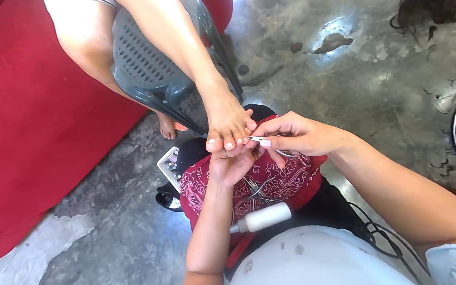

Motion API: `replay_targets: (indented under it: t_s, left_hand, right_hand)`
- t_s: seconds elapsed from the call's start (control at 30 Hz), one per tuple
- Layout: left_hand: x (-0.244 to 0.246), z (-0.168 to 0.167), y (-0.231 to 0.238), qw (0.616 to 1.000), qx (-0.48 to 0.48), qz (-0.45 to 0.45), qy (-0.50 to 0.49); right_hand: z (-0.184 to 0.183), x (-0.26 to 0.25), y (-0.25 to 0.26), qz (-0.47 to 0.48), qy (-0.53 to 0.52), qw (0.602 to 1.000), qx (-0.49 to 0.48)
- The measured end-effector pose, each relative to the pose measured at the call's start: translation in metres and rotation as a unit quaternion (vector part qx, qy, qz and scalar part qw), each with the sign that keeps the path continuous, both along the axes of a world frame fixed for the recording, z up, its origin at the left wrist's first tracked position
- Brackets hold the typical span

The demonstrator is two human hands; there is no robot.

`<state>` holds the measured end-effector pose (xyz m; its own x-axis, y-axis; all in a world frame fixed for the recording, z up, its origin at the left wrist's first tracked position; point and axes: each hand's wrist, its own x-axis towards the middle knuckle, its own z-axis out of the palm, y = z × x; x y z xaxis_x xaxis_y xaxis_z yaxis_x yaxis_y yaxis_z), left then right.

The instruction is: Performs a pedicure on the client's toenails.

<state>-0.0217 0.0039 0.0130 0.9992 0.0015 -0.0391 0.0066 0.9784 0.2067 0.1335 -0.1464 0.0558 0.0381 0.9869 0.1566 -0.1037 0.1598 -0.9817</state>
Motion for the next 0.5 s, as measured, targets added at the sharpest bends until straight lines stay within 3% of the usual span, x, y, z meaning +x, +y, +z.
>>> replay_targets:
  t_s: [0.1, 0.3, 0.43, 0.5]
  left_hand:
    - [0.000, 0.000, 0.000, 1.000, 0.007, 0.001, 0.009]
    - [-0.001, 0.000, -0.003, 0.999, 0.022, 0.024, -0.017]
    - [-0.001, 0.000, -0.003, 0.999, 0.029, 0.030, -0.025]
    - [-0.001, 0.000, -0.003, 0.999, 0.035, 0.030, -0.007]
  right_hand:
    - [-0.001, -0.001, 0.003, -0.018, -0.002, 1.000, 0.007]
    - [0.013, -0.024, 0.023, -0.033, 0.191, 0.975, 0.107]
    - [0.034, -0.047, 0.042, -0.261, 0.149, 0.945, 0.131]
    - [0.040, -0.049, 0.038, -0.318, 0.162, 0.922, 0.150]
